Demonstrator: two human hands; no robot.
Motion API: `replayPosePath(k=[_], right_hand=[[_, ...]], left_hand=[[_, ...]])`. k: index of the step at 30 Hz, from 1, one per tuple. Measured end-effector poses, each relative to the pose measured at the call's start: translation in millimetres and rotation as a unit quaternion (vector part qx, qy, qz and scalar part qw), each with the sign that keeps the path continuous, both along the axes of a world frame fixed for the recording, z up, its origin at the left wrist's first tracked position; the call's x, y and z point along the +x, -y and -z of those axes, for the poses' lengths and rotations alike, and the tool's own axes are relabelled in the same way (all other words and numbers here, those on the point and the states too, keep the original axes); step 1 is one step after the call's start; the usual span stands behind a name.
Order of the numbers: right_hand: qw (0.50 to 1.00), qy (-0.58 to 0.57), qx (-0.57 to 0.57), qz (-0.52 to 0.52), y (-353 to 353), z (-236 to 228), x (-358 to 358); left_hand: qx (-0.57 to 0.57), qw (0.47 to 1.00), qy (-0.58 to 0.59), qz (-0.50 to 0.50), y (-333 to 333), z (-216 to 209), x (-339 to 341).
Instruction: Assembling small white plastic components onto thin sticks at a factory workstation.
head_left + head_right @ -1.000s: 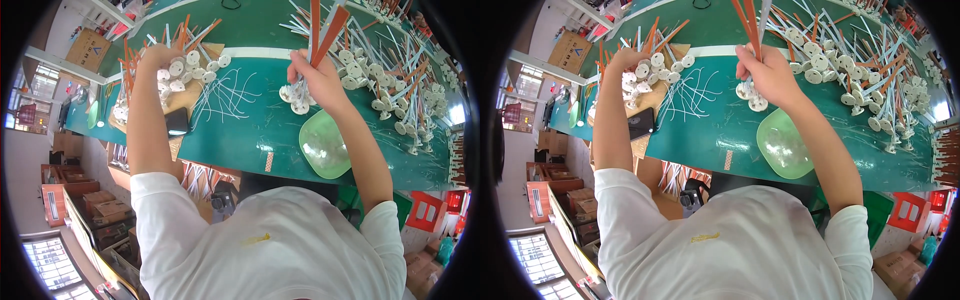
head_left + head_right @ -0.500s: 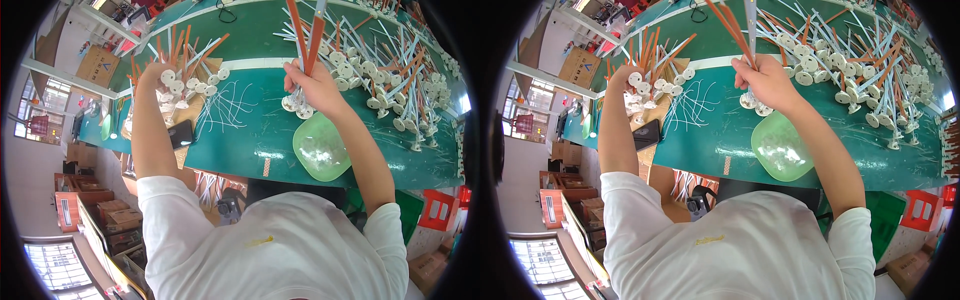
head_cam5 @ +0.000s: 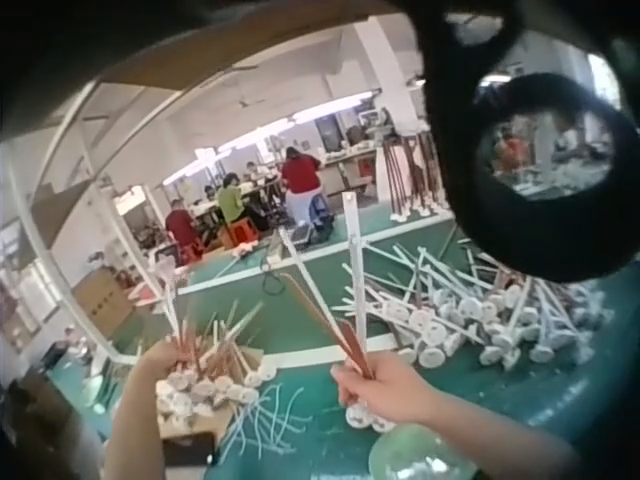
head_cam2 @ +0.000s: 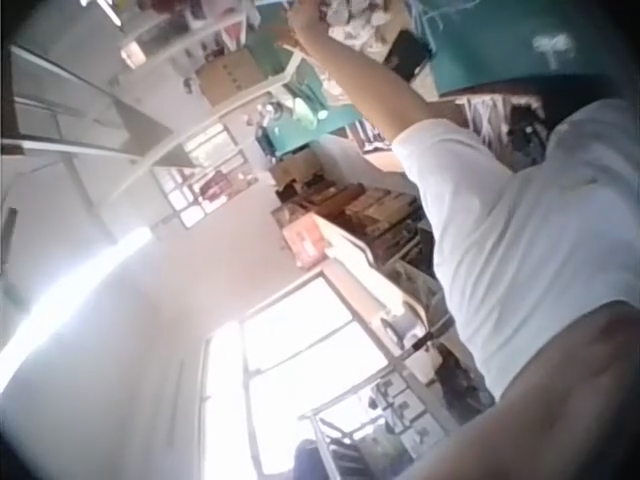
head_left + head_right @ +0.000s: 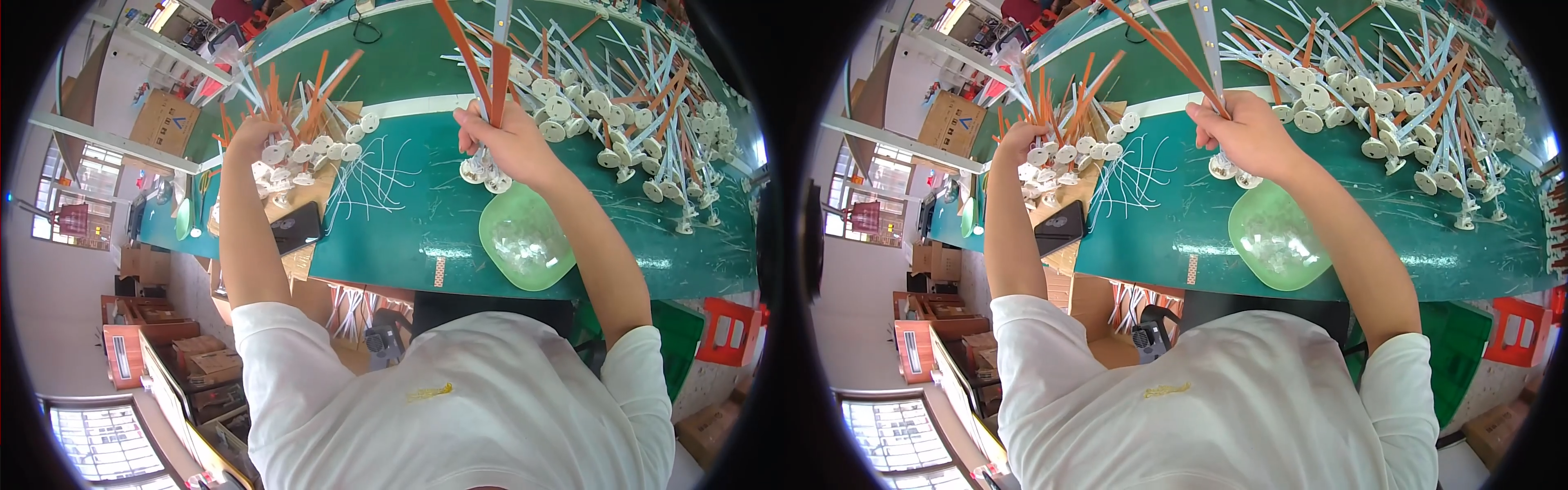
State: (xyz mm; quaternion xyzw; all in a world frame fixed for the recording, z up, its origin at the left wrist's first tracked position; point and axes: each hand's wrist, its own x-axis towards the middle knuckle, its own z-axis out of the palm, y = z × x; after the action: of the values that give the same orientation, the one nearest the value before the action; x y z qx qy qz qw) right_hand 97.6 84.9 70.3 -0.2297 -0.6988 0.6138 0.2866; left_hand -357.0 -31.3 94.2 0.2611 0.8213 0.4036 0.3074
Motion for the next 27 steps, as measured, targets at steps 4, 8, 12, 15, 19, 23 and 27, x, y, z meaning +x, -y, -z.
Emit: replayPosePath(k=[4, 8, 12, 15, 19, 23, 27], right_hand=[[1.0, -0.012, -0.011, -0.004, 3, 3, -1], [1.0, -0.01, -0.011, 0.012, -5, 7, 4], [1.0, -0.013, -0.011, 0.001, -3, 4, 2], [1.0, -0.007, -0.008, 0.0, -1, 3, 1], [1.0, 0.02, 0.0, 0.003, 1, 7, -2], [1.0, 0.004, -0.002, -0.011, 4, 7, 0], [1.0, -0.005, -0.017, 0.0, -1, 13, 1]], left_hand=[[-0.034, 0.994, -0.098, 0.041, -1, -13, -5], [0.004, 0.988, -0.138, 0.07, -11, -34, 29], [-0.018, 0.982, -0.168, 0.087, -3, -47, 24], [-0.018, 0.983, -0.161, 0.088, -3, -47, 19], [-0.108, 0.946, -0.286, 0.108, -6, -30, -1], [-0.175, 0.945, -0.245, 0.124, -2, -17, -22], [-0.165, 0.949, -0.232, 0.134, -9, -20, -12]])
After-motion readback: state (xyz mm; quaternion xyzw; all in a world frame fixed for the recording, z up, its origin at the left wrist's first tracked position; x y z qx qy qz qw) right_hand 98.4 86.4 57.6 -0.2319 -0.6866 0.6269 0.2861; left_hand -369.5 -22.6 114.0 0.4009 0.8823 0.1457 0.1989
